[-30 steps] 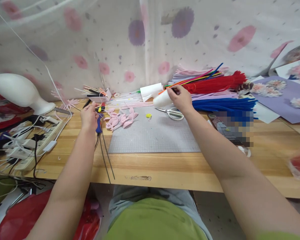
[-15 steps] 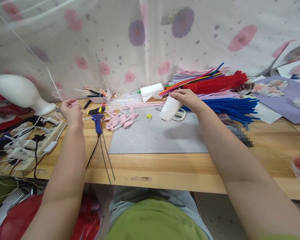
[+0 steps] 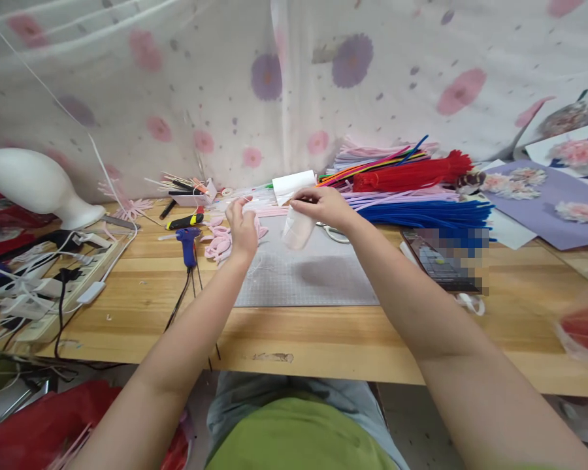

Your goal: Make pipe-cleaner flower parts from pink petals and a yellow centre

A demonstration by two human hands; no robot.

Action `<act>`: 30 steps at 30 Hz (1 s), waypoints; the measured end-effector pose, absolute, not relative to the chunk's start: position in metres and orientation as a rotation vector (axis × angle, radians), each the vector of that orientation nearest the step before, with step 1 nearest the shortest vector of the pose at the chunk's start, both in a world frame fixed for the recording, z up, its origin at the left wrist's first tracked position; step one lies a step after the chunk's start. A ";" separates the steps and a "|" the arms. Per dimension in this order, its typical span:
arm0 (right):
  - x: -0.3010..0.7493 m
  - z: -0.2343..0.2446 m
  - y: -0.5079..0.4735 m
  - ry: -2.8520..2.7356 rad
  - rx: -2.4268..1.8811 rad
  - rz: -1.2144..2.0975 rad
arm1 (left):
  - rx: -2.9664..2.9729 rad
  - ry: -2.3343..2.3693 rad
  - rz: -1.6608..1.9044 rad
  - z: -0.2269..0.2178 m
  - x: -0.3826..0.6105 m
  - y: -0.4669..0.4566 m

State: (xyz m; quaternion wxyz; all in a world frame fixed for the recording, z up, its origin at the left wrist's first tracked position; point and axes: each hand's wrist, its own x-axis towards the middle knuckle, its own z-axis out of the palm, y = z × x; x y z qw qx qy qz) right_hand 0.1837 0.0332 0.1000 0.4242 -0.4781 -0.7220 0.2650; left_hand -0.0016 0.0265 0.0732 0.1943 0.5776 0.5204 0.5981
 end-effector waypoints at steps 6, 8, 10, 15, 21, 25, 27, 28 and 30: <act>0.183 0.103 0.021 -1.812 -1.285 0.147 | 1.367 1.780 1.573 0.054 -0.014 0.038; 0.181 0.098 0.023 -1.691 -1.266 0.128 | 1.371 1.804 1.628 0.057 -0.027 0.039; 0.179 0.091 0.028 -1.535 -1.241 0.189 | 1.394 1.734 1.671 0.061 -0.038 0.039; 0.169 0.072 0.037 -1.327 -1.140 0.434 | 1.417 1.407 1.751 0.066 -0.034 0.037; 0.167 0.072 0.028 -1.504 -1.105 0.391 | 1.041 0.967 1.435 0.067 -0.004 0.045; 0.172 0.085 0.025 -1.627 -1.104 0.160 | 0.861 0.823 1.014 0.069 0.001 0.043; 0.175 0.091 0.025 -1.661 -1.138 0.043 | 0.921 0.850 0.879 0.069 -0.002 0.039; 0.177 0.093 0.025 -1.667 -1.167 -0.007 | 0.975 0.882 0.868 0.069 -0.004 0.037; 0.181 0.093 0.026 -1.665 -1.253 -0.082 | 1.102 0.954 0.920 0.071 -0.009 0.033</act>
